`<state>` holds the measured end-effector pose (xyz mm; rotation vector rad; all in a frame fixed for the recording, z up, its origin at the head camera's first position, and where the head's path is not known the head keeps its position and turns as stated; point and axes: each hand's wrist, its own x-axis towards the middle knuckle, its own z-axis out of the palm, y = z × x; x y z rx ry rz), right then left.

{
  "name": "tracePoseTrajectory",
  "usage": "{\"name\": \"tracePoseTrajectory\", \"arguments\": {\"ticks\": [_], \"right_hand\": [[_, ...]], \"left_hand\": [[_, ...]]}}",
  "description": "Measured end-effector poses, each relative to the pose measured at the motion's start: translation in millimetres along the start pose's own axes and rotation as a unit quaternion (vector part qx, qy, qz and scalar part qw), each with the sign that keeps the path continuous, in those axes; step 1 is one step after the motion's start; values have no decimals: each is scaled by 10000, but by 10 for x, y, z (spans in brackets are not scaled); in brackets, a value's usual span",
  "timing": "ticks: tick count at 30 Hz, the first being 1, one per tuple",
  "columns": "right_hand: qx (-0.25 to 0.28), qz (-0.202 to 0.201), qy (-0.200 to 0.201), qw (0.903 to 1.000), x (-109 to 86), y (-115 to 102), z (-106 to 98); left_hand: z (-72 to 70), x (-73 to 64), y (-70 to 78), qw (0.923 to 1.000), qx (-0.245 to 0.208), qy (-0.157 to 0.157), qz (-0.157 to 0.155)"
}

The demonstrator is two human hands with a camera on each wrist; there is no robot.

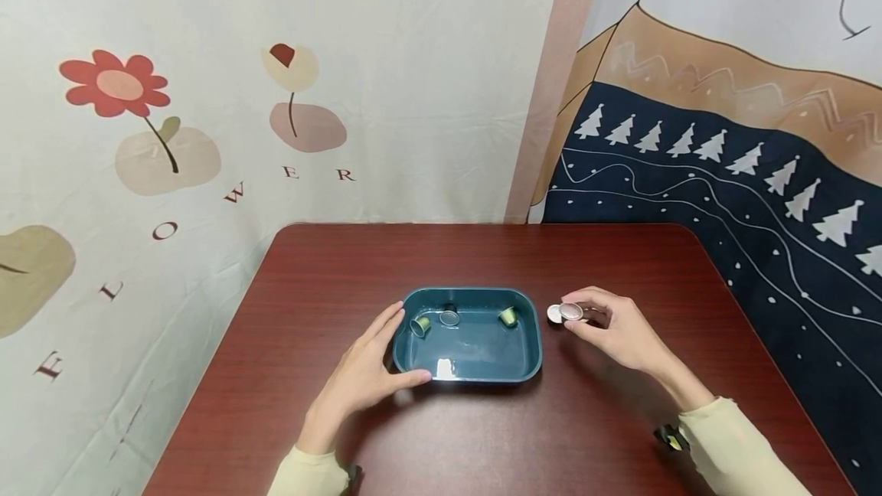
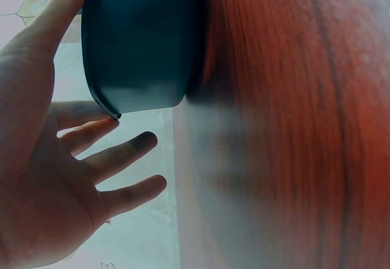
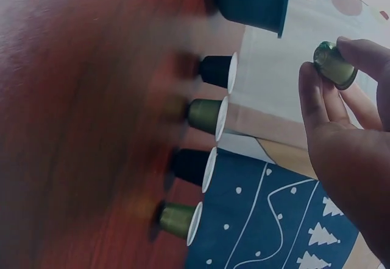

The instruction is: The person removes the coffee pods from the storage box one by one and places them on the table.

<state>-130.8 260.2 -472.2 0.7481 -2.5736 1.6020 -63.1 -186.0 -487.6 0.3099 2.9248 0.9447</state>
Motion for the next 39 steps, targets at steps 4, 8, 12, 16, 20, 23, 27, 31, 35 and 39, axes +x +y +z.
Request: {"name": "tracePoseTrajectory", "arguments": {"ticks": [4, 8, 12, 16, 20, 23, 27, 31, 35, 39], "right_hand": [[-245, -116, -9, 9996, -40, 35, 8], [-459, -313, -6, 9985, -67, 86, 24], [-505, -493, -28, 9975, -89, 127, 36], [-638, -509, -101, 9966, -122, 152, 52], [-863, -369, -153, 9955, -162, 166, 81], [-1040, -238, -182, 9941, -189, 175, 108], [-1289, -109, -258, 9913, -209, 200, 134], [-1390, 14, -351, 9897, -213, 218, 145], [-1337, 124, -437, 9900, -215, 219, 157], [-1362, 154, -484, 9894, -218, 241, 173]], "left_hand": [[-5, -3, 2, 10000, 10, -4, -7], [-6, -3, 2, 10000, 28, -12, -15], [-3, 1, 1, 10000, 37, -22, -18], [-5, -1, 1, 10000, 33, -32, -37], [-10, -6, 5, 10000, 20, -40, -56], [-12, -6, 7, 10000, 5, -43, -62], [-15, -7, 13, 10000, -8, -45, -76], [-13, -8, 19, 9999, -20, -51, -96], [-10, -9, 14, 10000, -17, -45, -80], [-11, -12, 14, 10000, -28, -25, -90]]}}
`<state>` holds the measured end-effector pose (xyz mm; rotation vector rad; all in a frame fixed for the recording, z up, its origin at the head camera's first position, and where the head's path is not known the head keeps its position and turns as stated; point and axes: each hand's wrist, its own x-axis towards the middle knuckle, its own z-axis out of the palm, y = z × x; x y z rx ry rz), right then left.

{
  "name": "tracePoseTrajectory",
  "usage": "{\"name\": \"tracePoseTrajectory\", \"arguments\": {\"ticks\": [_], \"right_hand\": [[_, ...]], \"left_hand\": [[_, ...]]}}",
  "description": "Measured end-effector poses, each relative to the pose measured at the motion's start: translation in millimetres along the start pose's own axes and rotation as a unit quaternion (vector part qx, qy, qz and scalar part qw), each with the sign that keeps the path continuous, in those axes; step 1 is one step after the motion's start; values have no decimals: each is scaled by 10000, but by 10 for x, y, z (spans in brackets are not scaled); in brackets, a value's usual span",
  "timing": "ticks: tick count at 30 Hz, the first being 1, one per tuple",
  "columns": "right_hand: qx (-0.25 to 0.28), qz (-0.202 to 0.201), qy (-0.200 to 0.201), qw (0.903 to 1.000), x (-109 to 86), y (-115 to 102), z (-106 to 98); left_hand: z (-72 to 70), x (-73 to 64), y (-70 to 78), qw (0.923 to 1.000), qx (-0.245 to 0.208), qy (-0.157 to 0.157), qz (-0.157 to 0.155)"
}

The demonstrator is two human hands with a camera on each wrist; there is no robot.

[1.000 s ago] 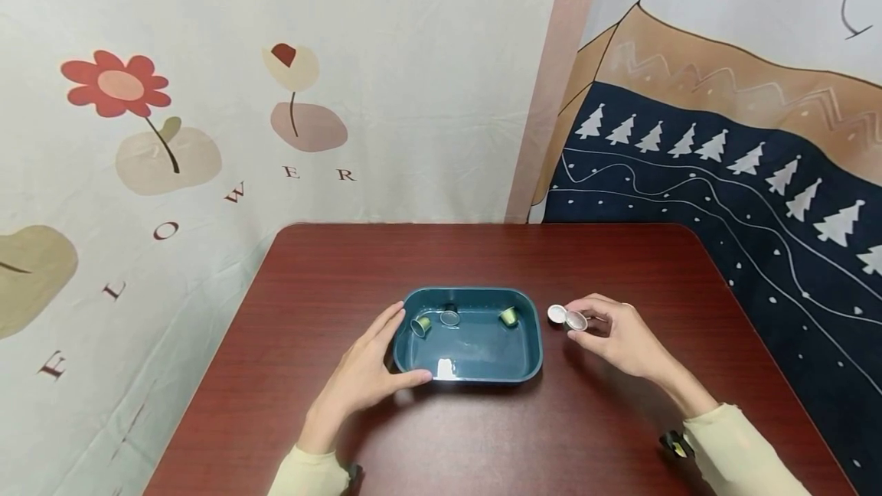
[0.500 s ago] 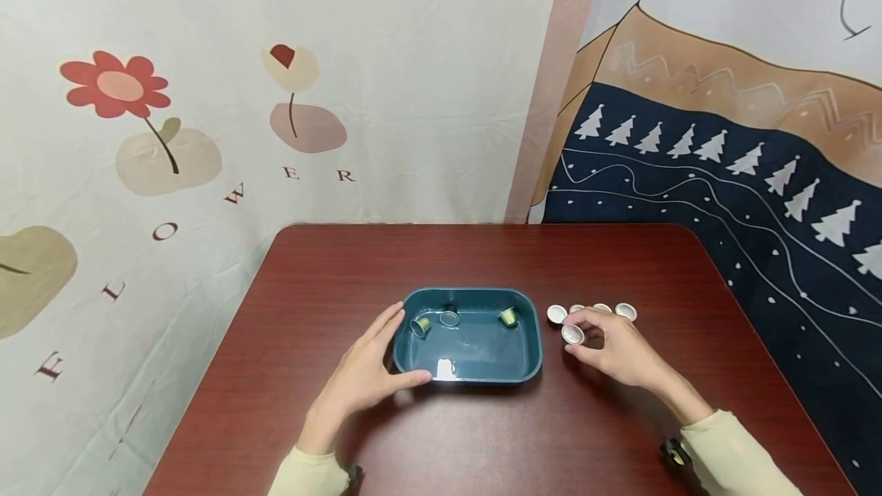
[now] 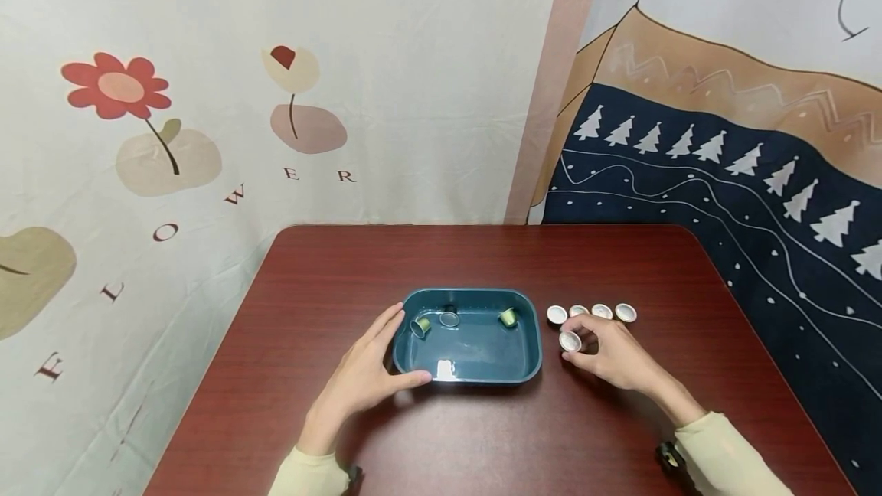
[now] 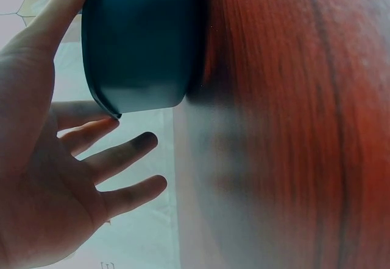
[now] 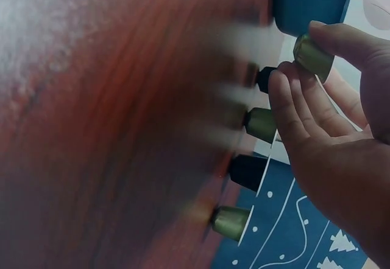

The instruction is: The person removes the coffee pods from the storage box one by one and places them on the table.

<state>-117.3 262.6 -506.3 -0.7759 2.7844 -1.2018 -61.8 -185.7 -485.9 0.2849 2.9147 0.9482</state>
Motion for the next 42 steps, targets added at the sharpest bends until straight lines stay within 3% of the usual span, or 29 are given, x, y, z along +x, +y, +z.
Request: {"name": "tracePoseTrajectory", "arguments": {"ticks": [15, 42], "right_hand": [[-261, 132, -164, 9994, 21, 51, 70], [-472, 265, 117, 9985, 45, 86, 135]], "left_hand": [[5, -3, -6, 10000, 18, 0, -8], [0, -7, 15, 10000, 1, 29, -16]]}}
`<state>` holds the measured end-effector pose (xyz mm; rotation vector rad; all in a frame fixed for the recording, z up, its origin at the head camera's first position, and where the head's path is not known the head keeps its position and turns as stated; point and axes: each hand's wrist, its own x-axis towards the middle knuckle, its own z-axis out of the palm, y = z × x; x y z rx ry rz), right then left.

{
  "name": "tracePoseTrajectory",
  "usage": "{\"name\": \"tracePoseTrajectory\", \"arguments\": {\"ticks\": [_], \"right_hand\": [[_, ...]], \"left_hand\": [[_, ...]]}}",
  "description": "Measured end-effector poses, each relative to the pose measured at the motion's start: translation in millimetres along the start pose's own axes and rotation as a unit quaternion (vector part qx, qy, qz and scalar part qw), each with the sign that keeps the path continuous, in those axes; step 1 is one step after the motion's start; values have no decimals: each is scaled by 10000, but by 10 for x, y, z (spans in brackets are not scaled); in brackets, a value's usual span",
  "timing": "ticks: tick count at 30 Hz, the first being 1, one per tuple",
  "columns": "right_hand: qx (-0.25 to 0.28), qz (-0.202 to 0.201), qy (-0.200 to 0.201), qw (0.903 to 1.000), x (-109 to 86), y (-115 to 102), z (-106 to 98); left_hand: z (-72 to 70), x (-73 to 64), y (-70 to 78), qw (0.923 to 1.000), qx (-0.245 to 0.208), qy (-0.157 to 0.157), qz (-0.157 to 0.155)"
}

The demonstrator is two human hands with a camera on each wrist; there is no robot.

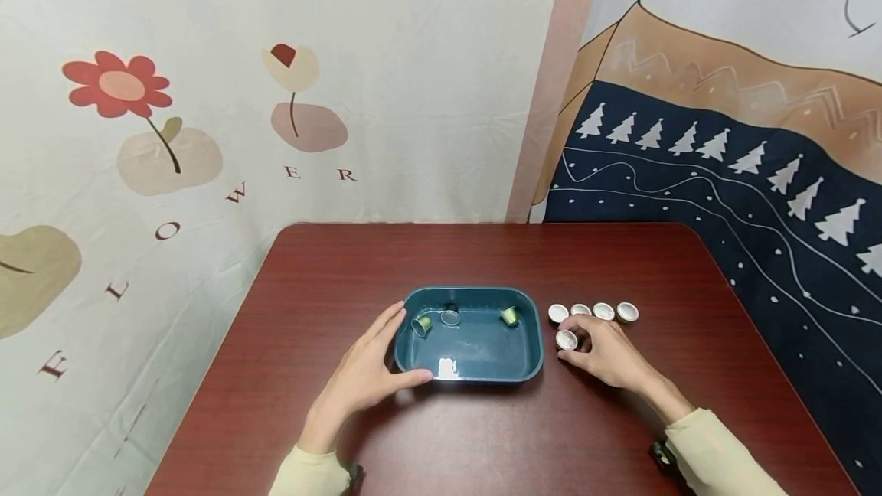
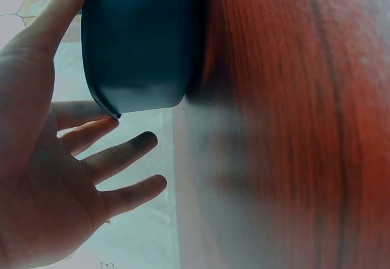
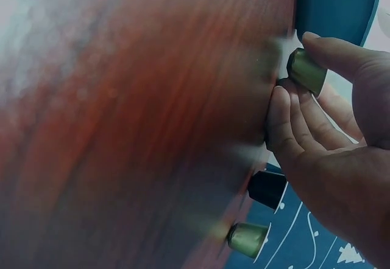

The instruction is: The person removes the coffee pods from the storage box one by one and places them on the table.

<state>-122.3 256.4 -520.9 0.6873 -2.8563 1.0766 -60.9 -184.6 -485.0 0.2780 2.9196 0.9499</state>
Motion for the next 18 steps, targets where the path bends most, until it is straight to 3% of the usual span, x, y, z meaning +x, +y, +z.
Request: {"name": "tracePoseTrajectory", "arguments": {"ticks": [18], "right_hand": [[10, -37, 37, 10000, 15, 3, 19]], "left_hand": [[11, 5, -28, 10000, 1, -25, 32]]}}
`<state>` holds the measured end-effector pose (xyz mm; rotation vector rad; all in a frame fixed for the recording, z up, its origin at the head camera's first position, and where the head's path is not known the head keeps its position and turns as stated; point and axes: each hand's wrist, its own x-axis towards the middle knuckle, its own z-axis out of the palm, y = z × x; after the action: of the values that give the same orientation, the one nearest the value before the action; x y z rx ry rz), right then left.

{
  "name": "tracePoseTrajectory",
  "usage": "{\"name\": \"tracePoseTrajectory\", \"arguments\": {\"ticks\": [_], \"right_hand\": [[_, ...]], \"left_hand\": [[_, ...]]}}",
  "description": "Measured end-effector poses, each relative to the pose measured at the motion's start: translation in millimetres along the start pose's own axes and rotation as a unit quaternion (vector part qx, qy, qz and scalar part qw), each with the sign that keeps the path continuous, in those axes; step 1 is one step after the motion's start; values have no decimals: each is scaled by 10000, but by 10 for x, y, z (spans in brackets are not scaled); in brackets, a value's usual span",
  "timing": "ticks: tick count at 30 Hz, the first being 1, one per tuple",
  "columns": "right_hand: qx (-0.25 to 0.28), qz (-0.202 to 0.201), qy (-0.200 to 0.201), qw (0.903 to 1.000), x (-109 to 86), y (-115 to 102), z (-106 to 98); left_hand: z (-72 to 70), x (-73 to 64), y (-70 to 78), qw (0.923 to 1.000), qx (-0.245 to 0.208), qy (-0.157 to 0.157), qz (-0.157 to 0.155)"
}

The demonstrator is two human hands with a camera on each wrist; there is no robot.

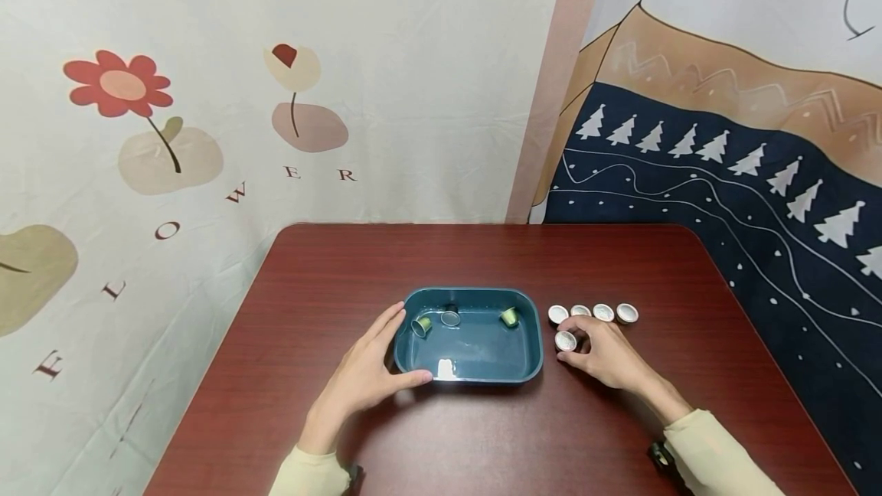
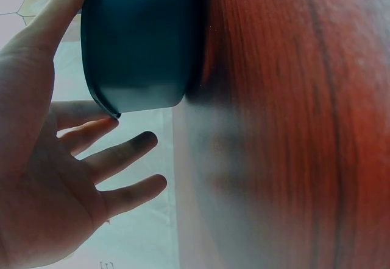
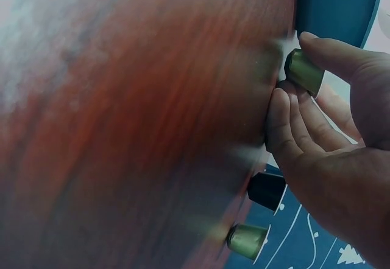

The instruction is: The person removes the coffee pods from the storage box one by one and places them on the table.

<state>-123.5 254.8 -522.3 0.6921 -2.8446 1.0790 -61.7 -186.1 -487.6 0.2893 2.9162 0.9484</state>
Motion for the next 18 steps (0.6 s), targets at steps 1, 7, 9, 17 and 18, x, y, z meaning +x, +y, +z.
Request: {"name": "tracePoseTrajectory", "arguments": {"ticks": [1, 7, 9, 17, 18], "right_hand": [[7, -7, 7, 10000, 1, -6, -3], [3, 27, -4, 10000, 6, -25, -13], [-21, 38, -5, 10000, 8, -26, -13], [-24, 38, -14, 10000, 6, -28, -8], [-22, 41, -19, 10000, 5, -29, -7]], "left_hand": [[0, -1, -1, 10000, 0, 7, 9], [3, 0, -11, 10000, 10, 38, 54], [4, 2, -13, 10000, 15, 37, 63], [1, 1, -14, 10000, 0, 23, 41], [0, 1, -14, 10000, -1, 22, 36]]}}
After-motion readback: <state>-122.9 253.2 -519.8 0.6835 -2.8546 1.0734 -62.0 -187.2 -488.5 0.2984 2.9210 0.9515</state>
